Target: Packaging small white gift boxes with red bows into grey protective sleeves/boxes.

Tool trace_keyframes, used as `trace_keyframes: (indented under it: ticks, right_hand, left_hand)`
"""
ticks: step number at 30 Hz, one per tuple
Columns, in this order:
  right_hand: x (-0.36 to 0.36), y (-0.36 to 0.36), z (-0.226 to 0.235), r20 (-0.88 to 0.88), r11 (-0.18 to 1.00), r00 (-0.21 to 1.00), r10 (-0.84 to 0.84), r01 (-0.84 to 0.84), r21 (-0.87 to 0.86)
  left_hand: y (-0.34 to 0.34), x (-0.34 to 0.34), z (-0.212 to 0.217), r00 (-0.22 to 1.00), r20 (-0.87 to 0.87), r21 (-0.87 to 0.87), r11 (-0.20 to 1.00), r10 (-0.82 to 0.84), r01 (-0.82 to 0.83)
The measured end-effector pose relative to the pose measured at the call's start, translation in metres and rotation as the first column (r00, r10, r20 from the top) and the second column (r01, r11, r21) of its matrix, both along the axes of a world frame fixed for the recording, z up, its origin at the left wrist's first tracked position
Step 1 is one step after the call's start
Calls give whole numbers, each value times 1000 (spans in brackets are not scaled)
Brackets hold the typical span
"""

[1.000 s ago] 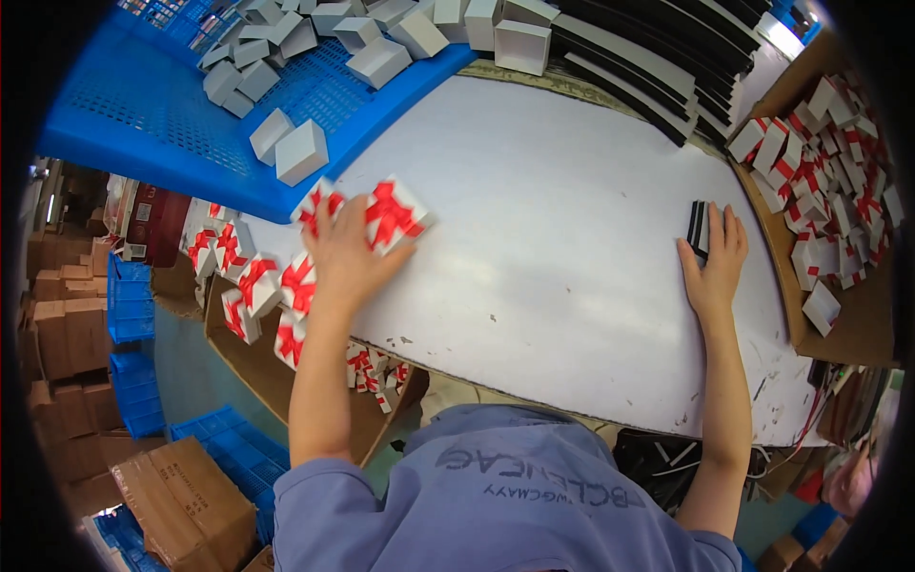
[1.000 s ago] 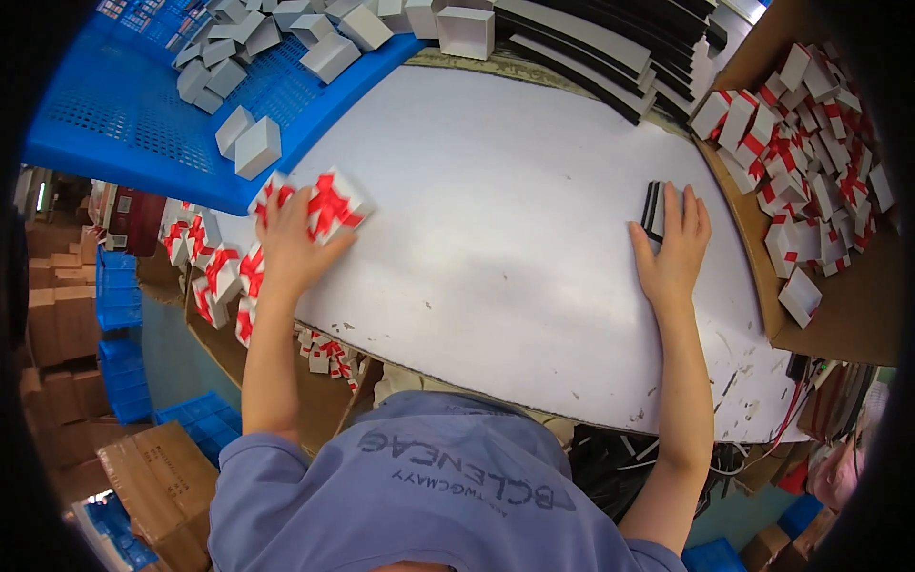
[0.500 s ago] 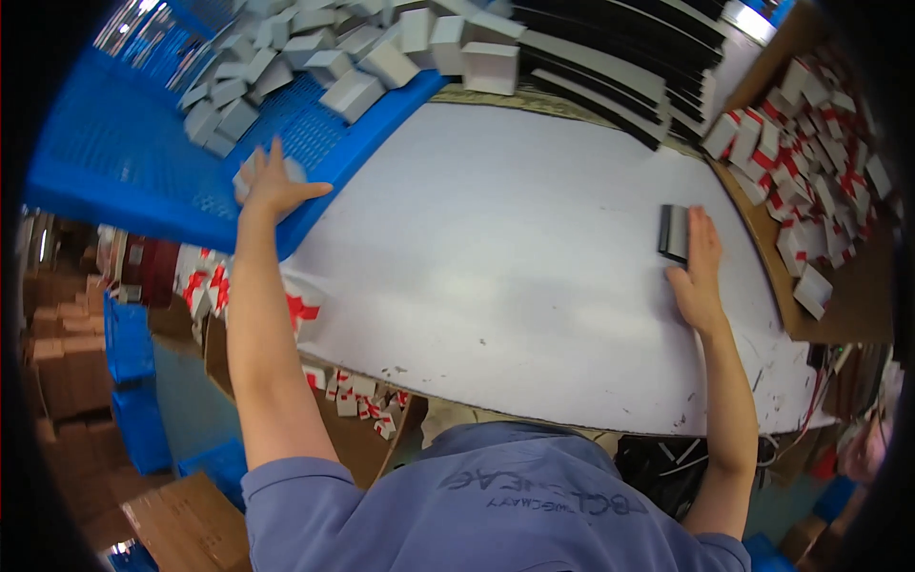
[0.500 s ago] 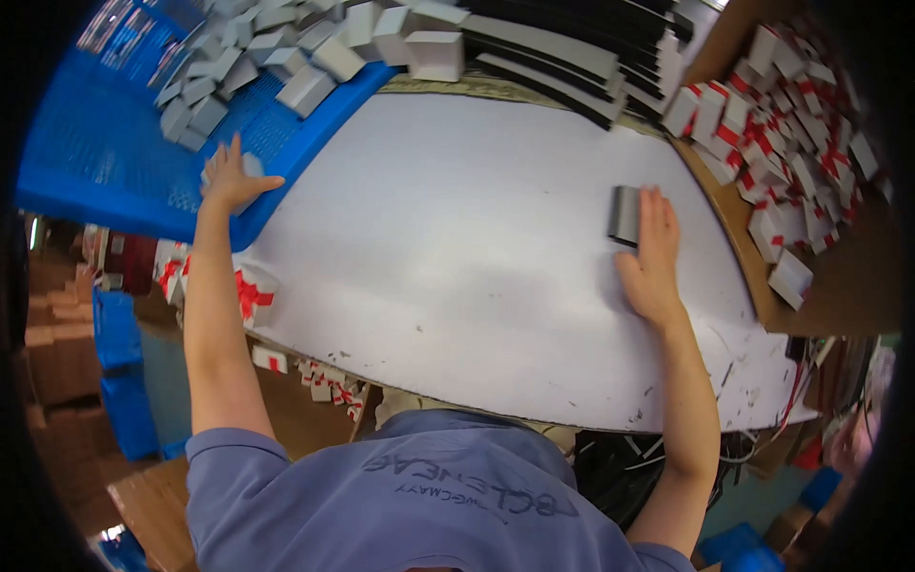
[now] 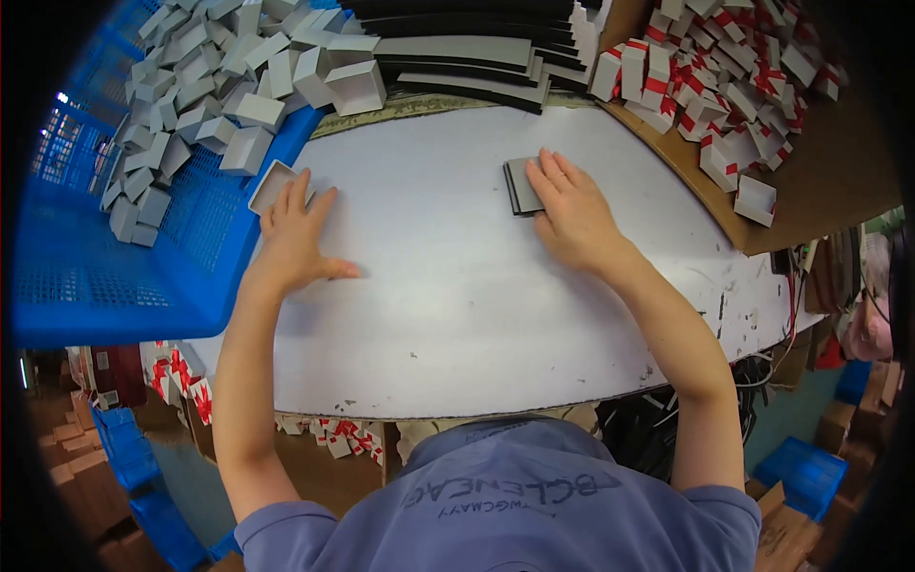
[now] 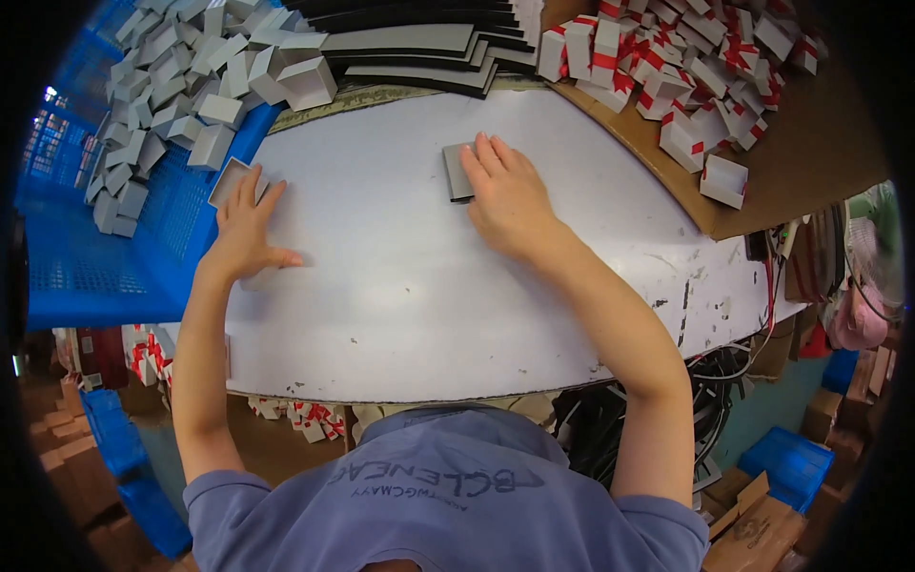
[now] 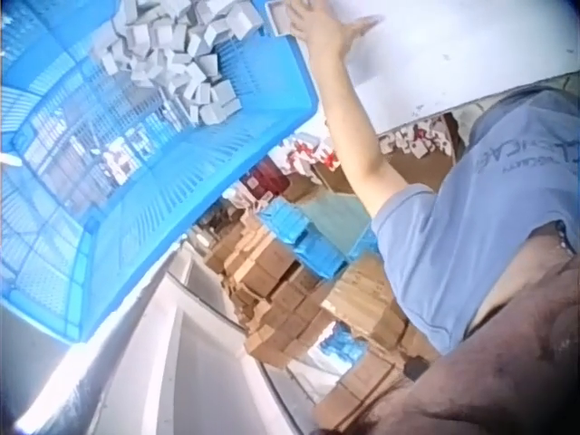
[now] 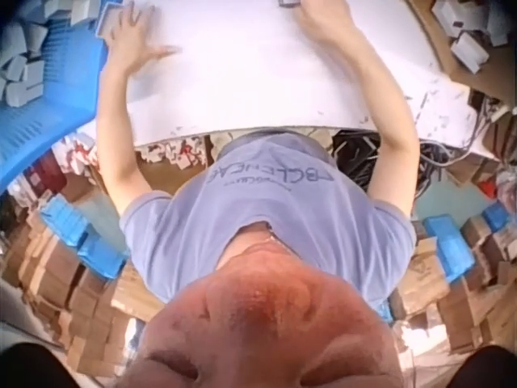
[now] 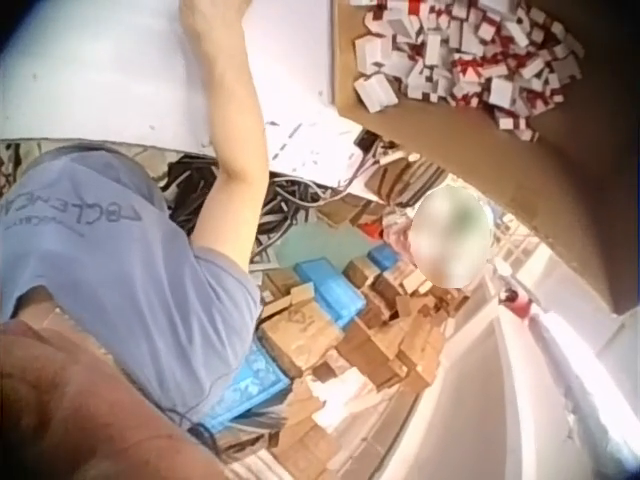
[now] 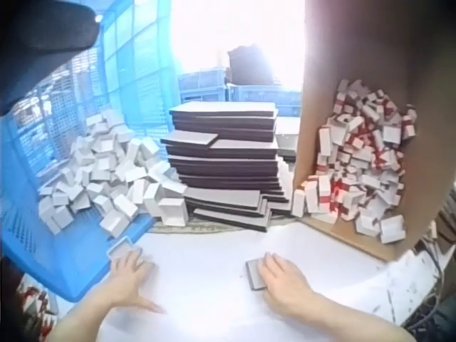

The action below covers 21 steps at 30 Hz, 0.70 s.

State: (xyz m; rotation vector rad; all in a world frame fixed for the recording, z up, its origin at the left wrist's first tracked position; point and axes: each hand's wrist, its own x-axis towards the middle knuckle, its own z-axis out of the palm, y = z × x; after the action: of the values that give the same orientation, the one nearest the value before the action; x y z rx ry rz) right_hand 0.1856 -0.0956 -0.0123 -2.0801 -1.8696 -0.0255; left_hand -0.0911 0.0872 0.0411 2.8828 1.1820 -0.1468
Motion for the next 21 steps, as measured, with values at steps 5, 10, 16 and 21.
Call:
trace_keyframes:
  ticks: [5, 10, 16, 21]
  right_hand:
    - [0, -2, 2, 156, 999, 987, 35, -32, -16]
    - [-4, -2, 0, 230, 1000, 973, 19, -19, -1]
    - [-2, -4, -2, 236, 999, 972, -8, -5, 53]
    - [2, -10, 19, 80, 951, 997, 7, -31, 307]
  left_hand:
    - [-16, -28, 3, 971, -240, -210, 975, 26, -78]
    - [-41, -53, 21, 973, -219, 11, 997, -75, 79]
    - [-27, -51, 6, 989, 19, -148, 978, -146, 147]
    - [-73, 4, -23, 621, 759, -509, 775, 198, 375]
